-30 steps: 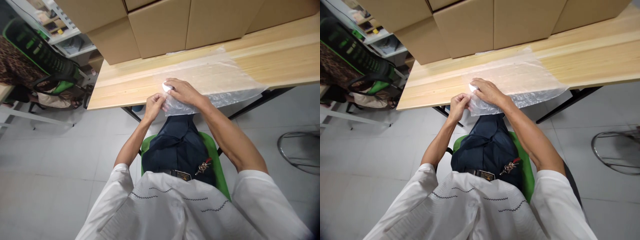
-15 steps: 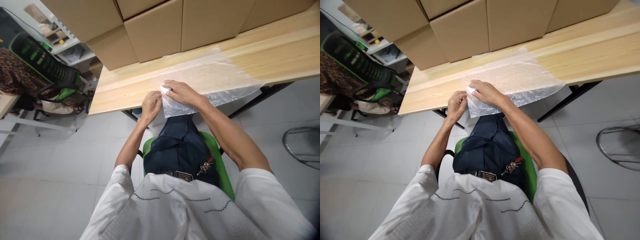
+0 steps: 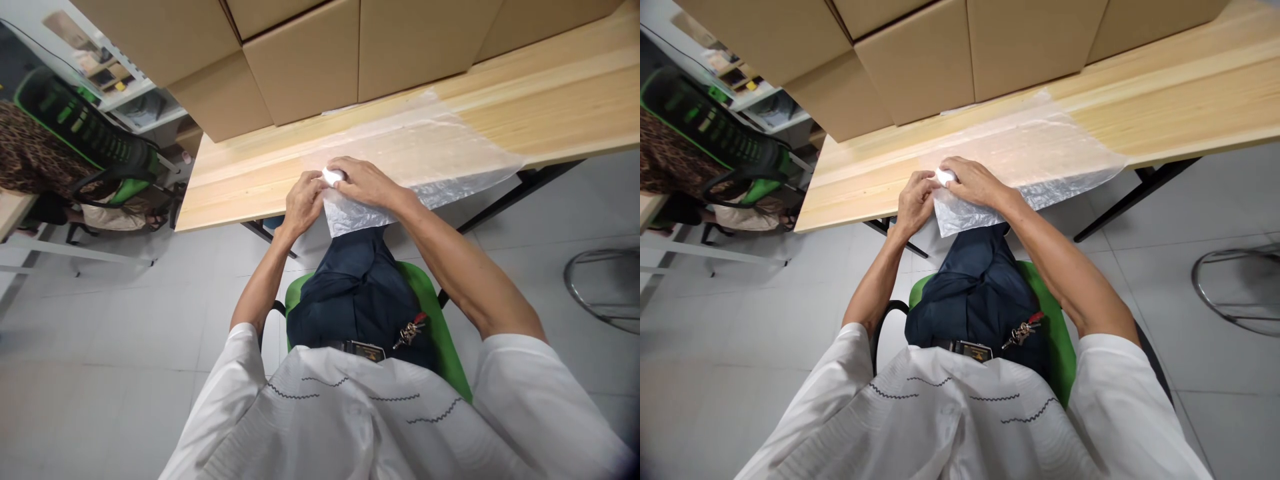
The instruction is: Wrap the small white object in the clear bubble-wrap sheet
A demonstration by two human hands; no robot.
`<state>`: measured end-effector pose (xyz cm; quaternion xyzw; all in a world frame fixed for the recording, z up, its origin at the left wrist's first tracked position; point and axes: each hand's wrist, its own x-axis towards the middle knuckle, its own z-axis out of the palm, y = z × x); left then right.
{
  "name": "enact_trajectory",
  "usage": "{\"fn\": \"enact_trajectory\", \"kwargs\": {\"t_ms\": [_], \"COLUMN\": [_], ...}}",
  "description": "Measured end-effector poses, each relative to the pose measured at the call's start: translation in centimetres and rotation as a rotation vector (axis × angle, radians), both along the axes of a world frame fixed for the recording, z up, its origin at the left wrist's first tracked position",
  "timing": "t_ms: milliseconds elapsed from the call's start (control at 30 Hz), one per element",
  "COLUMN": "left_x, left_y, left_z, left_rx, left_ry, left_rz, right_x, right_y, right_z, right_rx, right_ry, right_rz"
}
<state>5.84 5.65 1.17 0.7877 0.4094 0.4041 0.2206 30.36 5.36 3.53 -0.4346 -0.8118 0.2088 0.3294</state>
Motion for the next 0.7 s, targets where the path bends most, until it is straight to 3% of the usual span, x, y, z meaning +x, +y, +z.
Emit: {"fn": "enact_trajectory", "kwargs": {"t_ms": [200,433,700], "left_x": [-1.5,-2.5,-2.7], "left_y": [3.4,6.5,6.2], "left_z": [0.4,0.0,0.3], "left_rx": [0.135,0.154,0.164], "left_ry": [0.156,0.178,0.357], "left_rz": [-0.119,-0.087,-0.094], "right_x": [-0.3,-0.8,0.1], "right_y": [1.6,3.5,3.9], "right_z": [-0.1,0.3,0.5], "right_rx": [0.012,-0.007,0.006], "right_ry": [-0.01,-0.029,-0.094], "right_rz": [-0.02,-0.01,0.018]}}
